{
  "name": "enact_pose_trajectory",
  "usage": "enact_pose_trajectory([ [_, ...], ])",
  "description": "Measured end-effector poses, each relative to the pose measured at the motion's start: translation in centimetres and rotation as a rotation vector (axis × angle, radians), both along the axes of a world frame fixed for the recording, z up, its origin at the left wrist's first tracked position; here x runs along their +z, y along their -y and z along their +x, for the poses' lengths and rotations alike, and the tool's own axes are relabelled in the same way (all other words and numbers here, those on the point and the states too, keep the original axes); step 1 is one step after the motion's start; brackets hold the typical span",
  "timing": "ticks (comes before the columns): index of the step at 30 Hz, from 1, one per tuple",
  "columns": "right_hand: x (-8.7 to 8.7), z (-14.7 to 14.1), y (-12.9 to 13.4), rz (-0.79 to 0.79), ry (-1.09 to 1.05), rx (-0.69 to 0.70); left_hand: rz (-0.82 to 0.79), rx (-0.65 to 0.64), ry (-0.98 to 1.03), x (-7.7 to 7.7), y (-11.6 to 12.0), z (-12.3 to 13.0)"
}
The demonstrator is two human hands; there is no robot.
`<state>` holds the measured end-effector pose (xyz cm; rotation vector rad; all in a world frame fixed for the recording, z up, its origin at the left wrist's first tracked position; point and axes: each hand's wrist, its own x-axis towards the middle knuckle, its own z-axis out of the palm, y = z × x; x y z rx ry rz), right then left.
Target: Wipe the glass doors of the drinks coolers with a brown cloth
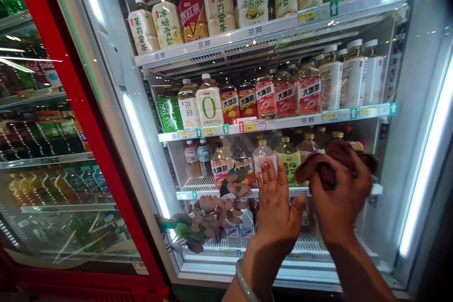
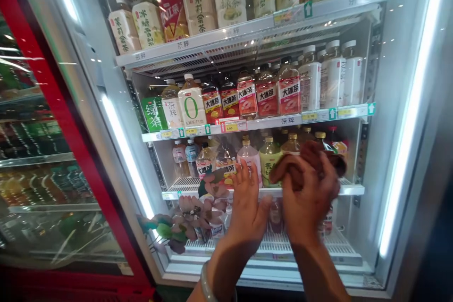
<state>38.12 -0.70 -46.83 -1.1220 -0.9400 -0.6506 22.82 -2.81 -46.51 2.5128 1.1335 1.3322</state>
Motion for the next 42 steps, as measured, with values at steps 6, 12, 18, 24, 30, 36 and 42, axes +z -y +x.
enact_pose_trajectory([
  [6, 0.3, -1.8, 1.0, -0.149, 0.268, 0.124, 0.010, 0.010, 0.009, -0.3, -0.3, 0.8],
  [12, 0.3, 2.3, 0.5, 0.024, -0.050, 0.021, 0.026, 0.008, -0.008, -0.2, -0.4, 0.7],
  [18, -0.7, -1.9, 0.9, -0.098, 0.203, 0.086, 0.036, 0.017, -0.014, -0.6, -0.9, 1.2],
  [24, -0.7, 1.9, 1.0, -0.096, 0.242, 0.040, 0.044, 0.018, -0.024, -0.5, -0.8, 1.3],
  [30, -1.0, 3.5, 0.9, -0.004, -0.039, -0.054, 0.063, 0.016, -0.048, -0.7, -0.7, 1.7],
  [36, -1.7, 0.2, 1.7, -0.151, 0.276, 0.034, 0.058, 0.031, -0.071, -1.0, -1.0, 2.4],
  [42, -1.5, 5.0, 1.4, -0.085, 0.072, -0.019, 0.119, 0.027, -0.051, -1.7, -1.1, 3.1],
])
